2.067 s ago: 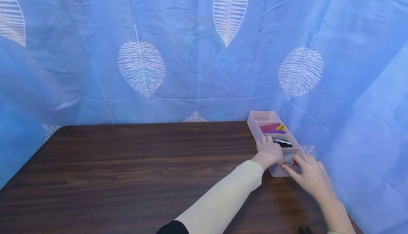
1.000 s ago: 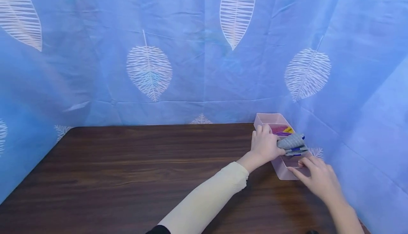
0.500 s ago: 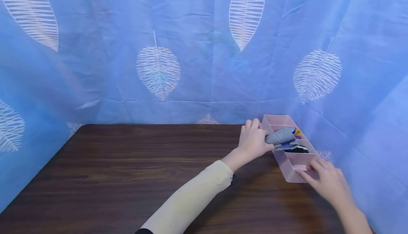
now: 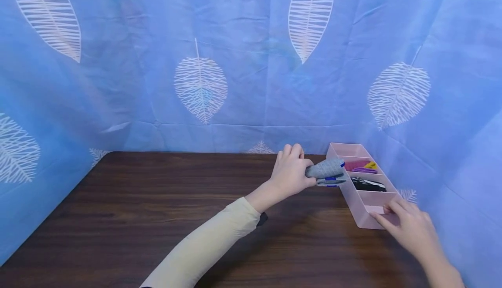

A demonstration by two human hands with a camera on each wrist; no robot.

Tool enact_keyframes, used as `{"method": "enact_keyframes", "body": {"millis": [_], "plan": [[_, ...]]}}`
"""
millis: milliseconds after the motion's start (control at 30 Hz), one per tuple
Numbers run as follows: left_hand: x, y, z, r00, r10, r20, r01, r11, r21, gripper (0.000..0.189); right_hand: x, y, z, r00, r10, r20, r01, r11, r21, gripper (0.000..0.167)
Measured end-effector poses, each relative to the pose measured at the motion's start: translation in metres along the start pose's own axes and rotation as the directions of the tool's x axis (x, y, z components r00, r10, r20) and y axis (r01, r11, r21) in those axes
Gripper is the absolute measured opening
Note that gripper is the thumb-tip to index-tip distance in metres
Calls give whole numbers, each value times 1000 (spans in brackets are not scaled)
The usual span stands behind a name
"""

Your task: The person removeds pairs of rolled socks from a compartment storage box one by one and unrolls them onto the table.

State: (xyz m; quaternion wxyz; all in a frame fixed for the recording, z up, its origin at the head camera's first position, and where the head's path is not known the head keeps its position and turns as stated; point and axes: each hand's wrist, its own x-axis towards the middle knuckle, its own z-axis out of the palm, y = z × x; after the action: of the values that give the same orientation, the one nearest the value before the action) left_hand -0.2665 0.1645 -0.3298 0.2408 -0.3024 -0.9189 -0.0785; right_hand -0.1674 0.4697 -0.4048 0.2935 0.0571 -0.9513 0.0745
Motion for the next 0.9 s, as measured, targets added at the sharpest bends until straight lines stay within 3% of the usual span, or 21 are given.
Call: {"method": "enact_keyframes", "body": {"millis": [467, 900], "plan": [[-44, -53, -33, 1000, 24, 0, -24, 1000, 15, 27, 1, 0, 0, 1000, -4, 18, 4, 1000, 9, 33], [-86, -96, -49, 998, -41, 41, 43, 998, -40, 28, -1, 1, 2, 1000, -3, 3, 3, 1000, 9, 37]]}}
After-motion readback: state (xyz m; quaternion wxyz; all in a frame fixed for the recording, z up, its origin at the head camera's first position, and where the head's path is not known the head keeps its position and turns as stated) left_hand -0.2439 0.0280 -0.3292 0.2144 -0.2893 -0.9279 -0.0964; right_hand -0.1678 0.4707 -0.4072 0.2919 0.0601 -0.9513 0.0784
